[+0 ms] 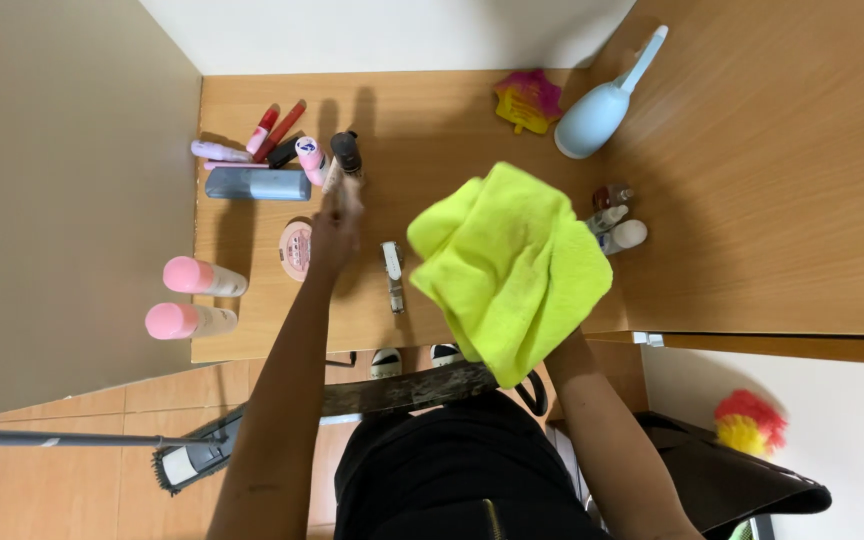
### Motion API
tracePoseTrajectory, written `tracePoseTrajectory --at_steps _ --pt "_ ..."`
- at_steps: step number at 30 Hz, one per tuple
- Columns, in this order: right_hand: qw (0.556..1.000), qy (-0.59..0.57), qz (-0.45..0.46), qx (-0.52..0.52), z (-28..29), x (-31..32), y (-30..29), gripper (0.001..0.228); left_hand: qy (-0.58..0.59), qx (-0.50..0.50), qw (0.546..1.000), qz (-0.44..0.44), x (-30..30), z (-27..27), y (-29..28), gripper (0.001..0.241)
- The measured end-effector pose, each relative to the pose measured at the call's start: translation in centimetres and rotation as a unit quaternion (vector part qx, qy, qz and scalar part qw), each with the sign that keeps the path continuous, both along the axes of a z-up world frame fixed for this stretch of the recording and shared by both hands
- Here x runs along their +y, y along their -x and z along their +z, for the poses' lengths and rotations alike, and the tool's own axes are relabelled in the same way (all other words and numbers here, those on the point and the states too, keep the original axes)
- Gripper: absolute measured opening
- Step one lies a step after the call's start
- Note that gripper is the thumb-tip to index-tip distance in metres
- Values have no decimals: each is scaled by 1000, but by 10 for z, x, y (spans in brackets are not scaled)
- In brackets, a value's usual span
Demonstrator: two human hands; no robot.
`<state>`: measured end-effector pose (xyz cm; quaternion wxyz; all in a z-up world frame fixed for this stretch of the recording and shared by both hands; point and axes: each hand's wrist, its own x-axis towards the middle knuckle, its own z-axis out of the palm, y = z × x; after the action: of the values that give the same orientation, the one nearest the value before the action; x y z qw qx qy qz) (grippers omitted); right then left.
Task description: Straighten bed pillows and then organize and wipe down beauty products on a vanity desk.
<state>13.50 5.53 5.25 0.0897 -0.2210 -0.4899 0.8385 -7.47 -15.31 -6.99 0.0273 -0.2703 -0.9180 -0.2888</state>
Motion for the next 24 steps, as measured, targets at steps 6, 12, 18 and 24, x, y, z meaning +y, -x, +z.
tracePoseTrajectory --at_steps 6,12,18,24 --pt "986 -158 22 50 1 -34 12 55 -640 -535 546 -79 28 72 -45 58" --pt "944 -314 33 97 3 -55 14 63 -647 -612 439 -116 74 97 -105 50" --pt "888 -437 39 137 -11 -51 21 70 -670 -582 450 -99 92 4 -94 42" --pt "944 -309 87 73 -45 -21 58 74 -653 -609 451 19 92 58 -110 42"
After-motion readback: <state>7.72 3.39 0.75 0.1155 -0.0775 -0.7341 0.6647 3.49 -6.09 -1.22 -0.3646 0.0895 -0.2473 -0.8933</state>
